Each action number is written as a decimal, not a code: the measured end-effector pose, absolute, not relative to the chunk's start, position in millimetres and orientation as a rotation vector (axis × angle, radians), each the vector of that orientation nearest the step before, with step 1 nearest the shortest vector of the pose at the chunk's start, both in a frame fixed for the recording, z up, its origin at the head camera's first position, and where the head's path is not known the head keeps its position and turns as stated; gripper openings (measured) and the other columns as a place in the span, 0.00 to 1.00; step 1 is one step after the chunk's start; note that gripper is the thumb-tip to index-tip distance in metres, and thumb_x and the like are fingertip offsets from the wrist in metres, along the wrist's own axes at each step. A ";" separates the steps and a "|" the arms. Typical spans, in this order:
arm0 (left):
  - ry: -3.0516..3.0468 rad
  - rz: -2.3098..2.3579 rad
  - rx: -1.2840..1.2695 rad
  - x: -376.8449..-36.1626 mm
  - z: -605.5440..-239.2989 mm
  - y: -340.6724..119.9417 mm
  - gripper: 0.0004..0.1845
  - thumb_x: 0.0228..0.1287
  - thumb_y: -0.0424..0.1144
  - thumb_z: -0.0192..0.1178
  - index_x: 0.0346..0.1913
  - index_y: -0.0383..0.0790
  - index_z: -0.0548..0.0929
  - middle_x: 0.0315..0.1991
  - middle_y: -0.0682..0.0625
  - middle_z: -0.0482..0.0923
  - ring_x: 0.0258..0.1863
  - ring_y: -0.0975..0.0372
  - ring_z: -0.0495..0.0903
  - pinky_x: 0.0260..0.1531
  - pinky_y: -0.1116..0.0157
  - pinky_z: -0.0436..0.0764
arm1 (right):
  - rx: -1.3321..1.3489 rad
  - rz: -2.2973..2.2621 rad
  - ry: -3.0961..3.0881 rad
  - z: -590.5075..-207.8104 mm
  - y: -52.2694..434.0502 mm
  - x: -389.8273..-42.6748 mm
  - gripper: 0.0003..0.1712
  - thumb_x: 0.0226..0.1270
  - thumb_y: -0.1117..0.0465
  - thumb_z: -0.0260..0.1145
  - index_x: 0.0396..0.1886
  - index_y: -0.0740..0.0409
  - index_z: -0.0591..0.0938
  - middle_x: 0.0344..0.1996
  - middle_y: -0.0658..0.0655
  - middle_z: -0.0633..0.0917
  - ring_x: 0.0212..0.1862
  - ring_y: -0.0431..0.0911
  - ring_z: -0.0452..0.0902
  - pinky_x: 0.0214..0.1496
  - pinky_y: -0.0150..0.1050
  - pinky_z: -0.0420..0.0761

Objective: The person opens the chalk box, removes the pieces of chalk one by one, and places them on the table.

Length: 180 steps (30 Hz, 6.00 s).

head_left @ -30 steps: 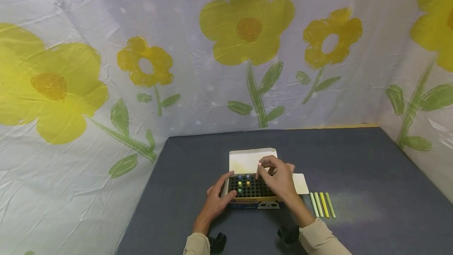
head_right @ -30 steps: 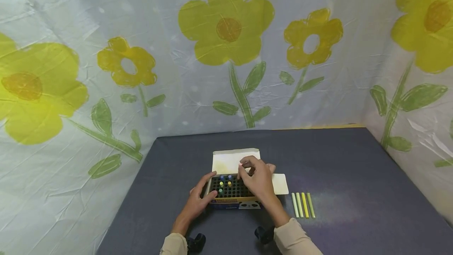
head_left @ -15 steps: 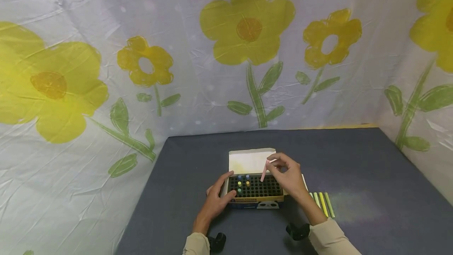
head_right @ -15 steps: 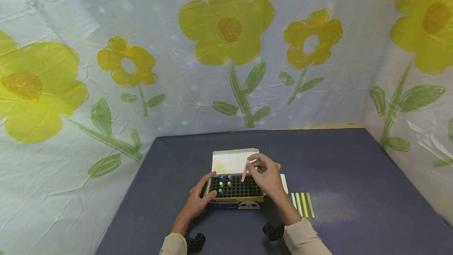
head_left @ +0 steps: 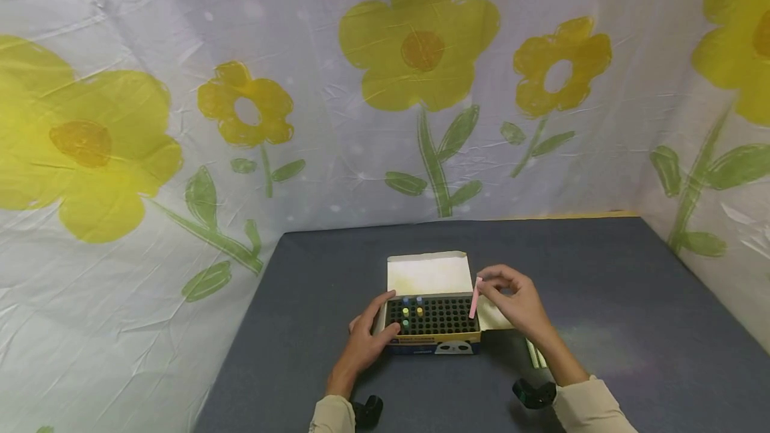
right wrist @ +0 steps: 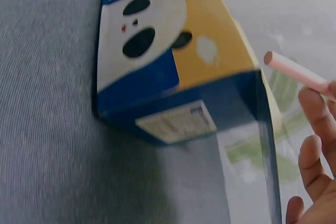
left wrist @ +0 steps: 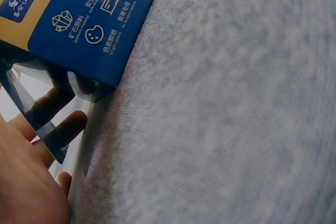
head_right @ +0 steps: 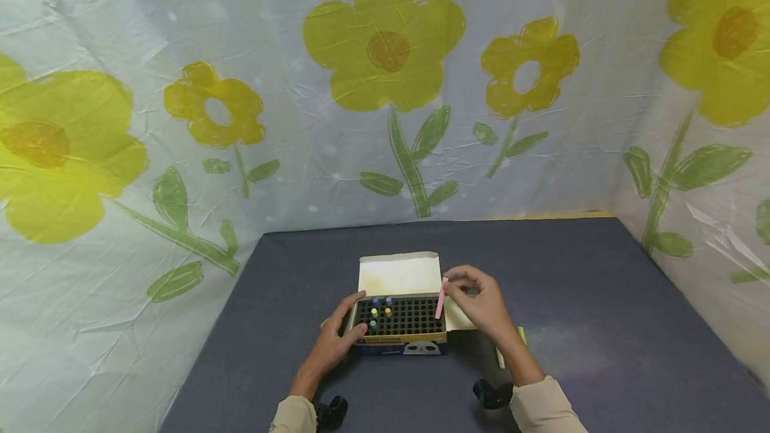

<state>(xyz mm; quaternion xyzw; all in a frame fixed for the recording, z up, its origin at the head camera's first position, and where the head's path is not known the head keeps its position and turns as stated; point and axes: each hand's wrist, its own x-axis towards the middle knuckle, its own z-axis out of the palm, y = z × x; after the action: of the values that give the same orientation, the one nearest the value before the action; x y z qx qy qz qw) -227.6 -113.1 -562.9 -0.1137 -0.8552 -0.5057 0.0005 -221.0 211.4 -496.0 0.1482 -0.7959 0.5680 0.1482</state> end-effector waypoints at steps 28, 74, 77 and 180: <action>-2.676 -1.597 -0.350 -226.8 -564.6 -112.3 0.32 0.66 0.52 0.64 0.72 0.76 0.68 0.74 0.54 0.69 0.71 0.42 0.56 0.59 0.34 0.63 | 0.065 1.613 -2.632 -512.7 316.3 -186.3 0.24 0.76 0.48 0.63 0.59 0.60 0.82 0.51 0.53 0.89 0.50 0.22 0.75 0.56 0.56 0.78; -2.680 -1.558 -0.377 -227.3 -565.3 -112.7 0.32 0.67 0.53 0.64 0.72 0.73 0.69 0.75 0.51 0.67 0.72 0.39 0.57 0.58 0.31 0.63 | -0.003 1.060 -2.923 -540.3 342.8 -174.9 0.12 0.71 0.52 0.68 0.42 0.55 0.88 0.27 0.47 0.87 0.30 0.34 0.76 0.48 0.58 0.56; -2.680 -1.550 -0.386 -227.1 -564.7 -112.7 0.32 0.67 0.54 0.64 0.73 0.72 0.69 0.75 0.50 0.68 0.72 0.38 0.57 0.57 0.31 0.63 | -0.001 1.047 -2.921 -539.8 342.1 -174.6 0.12 0.71 0.52 0.68 0.42 0.55 0.88 0.27 0.46 0.87 0.29 0.35 0.76 0.47 0.57 0.55; -2.662 -1.585 -0.402 -226.6 -562.9 -111.4 0.32 0.68 0.53 0.63 0.73 0.73 0.68 0.70 0.54 0.72 0.66 0.45 0.63 0.55 0.40 0.69 | 0.547 0.998 -2.645 -500.1 113.2 -221.5 0.06 0.57 0.61 0.79 0.34 0.50 0.91 0.19 0.42 0.81 0.27 0.36 0.72 0.36 0.35 0.71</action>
<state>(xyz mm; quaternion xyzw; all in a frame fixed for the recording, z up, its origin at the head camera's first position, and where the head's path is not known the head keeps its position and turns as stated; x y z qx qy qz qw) -226.6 -111.4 -562.9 -0.1287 -0.8521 -0.5072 0.0086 -221.5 113.2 -500.1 0.1885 -0.9107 0.3435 0.1308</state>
